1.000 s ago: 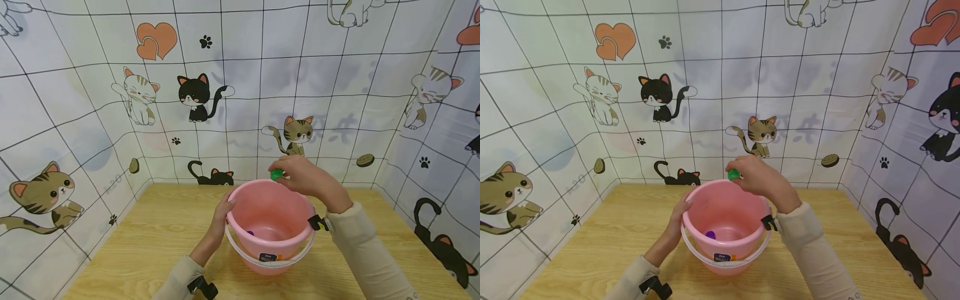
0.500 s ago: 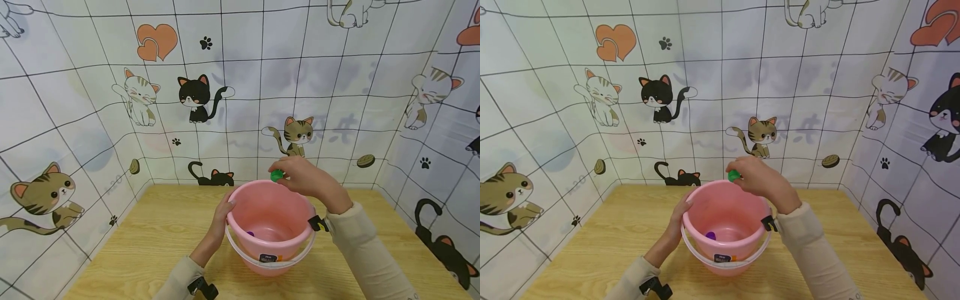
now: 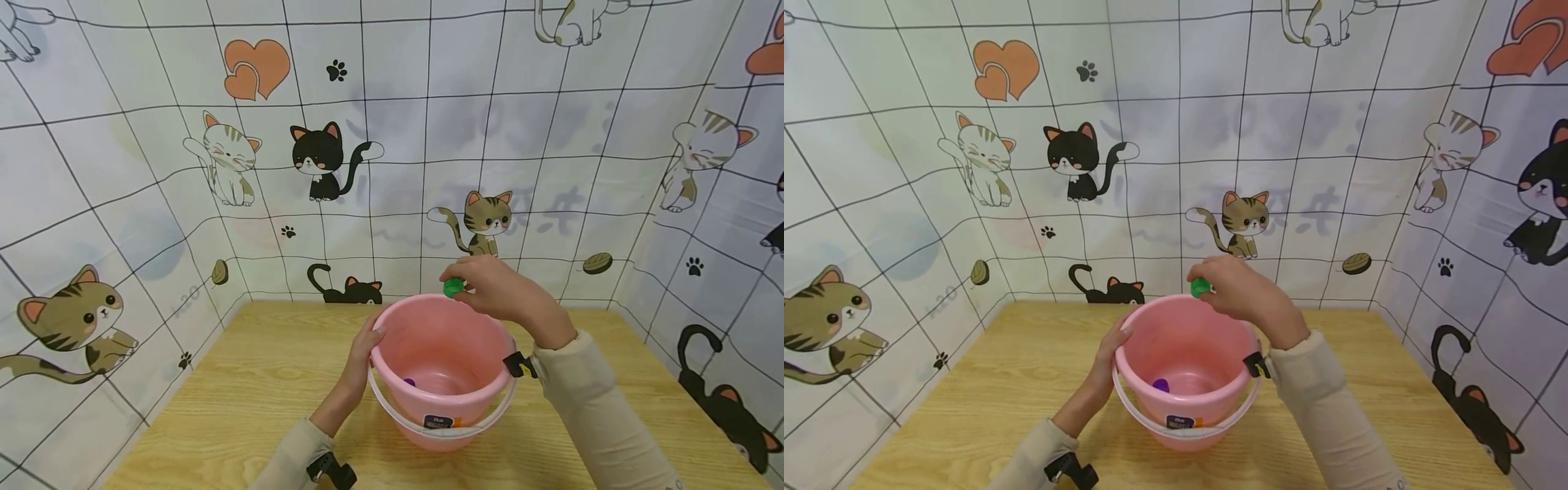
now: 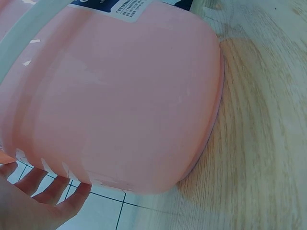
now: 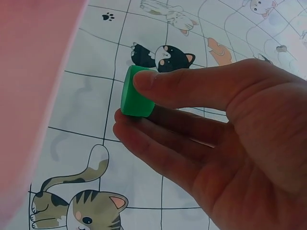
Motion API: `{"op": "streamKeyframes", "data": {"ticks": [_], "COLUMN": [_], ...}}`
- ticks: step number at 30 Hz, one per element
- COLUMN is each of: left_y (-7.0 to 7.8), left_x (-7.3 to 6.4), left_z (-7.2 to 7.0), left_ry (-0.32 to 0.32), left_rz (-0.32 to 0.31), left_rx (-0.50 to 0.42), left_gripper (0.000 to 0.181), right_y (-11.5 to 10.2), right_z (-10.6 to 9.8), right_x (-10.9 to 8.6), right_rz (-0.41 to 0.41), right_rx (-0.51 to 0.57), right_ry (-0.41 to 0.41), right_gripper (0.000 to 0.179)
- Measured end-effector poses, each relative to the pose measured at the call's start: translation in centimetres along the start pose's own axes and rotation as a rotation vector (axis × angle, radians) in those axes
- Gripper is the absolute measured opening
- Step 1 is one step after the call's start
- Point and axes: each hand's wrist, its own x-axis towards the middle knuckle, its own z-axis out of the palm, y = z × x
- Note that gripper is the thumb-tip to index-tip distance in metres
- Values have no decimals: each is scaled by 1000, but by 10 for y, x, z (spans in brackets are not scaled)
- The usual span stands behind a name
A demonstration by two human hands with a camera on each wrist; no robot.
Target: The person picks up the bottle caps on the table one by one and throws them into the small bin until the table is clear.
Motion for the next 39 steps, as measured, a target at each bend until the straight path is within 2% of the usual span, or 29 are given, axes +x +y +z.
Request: {"op": "streamKeyframes", "data": {"ticks": [26, 39], "left_y": [0, 0], "left_x": [-1, 0], "left_z": [-2, -1], "left_ry": [0, 9], "left_rz": [8, 6], "left_rx": [0, 1], "left_gripper": [51, 51], "right_y": [-2, -3], "right_z": [2, 0], "right_x": [3, 3], "right_rz": [-48, -19], "right_rx": [-2, 19], "right_ry": [-11, -43], "right_gripper": [28, 27]}}
